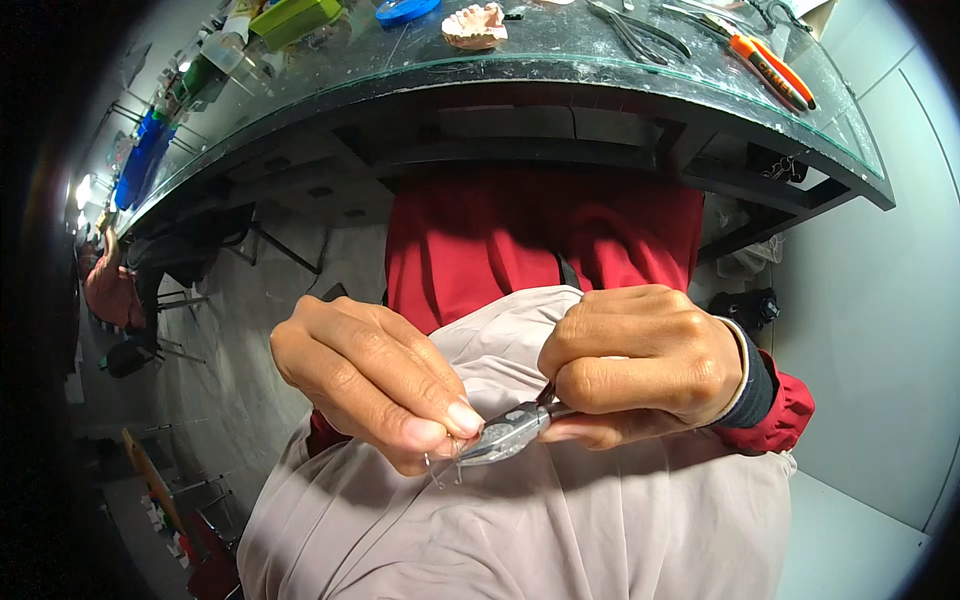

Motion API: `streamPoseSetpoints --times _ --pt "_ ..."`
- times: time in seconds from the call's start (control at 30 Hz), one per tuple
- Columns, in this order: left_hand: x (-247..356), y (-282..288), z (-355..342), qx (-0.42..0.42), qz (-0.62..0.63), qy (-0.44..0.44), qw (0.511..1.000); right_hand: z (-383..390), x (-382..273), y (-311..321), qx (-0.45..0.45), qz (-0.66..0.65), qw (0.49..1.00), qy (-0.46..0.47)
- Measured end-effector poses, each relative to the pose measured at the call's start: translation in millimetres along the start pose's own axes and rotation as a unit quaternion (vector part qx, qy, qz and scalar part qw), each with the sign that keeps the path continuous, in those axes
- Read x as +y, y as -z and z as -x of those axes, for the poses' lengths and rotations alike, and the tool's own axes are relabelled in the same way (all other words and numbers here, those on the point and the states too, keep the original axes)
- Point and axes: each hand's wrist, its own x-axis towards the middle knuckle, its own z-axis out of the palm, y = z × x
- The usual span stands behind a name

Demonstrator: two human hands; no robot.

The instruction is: Fitting and adjusting metal wire clasps onto a dental plaster model.

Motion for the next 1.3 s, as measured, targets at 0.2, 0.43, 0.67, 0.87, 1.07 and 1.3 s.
streamPoseSetpoints --times 0.2,0.43,0.67,0.87,1.07,1.3 --pt "-2 -2 1 0.018 -0.016 -0.015 1.000 1 -1 1 -0.003 0.019 1.000 -0.003" --pt "-6 2 6 0.029 -0.006 0.010 1.000 -1 -4 14 -0.069 0.060 0.993 -0.070" --pt "-23 10 2 0.173 0.036 0.068 0.982 -7 14 84 0.127 0.332 0.894 -0.272" --pt "-56 27 -8 0.274 0.163 0.134 0.938 36 99 179 0.122 0.625 0.724 -0.267" --pt "-84 34 -20 0.263 0.385 0.252 0.848 -12 81 106 0.227 0.388 0.877 -0.171" --pt "-107 39 -32 0.155 0.540 0.316 0.764 -41 105 59 0.160 0.044 0.986 -0.025"
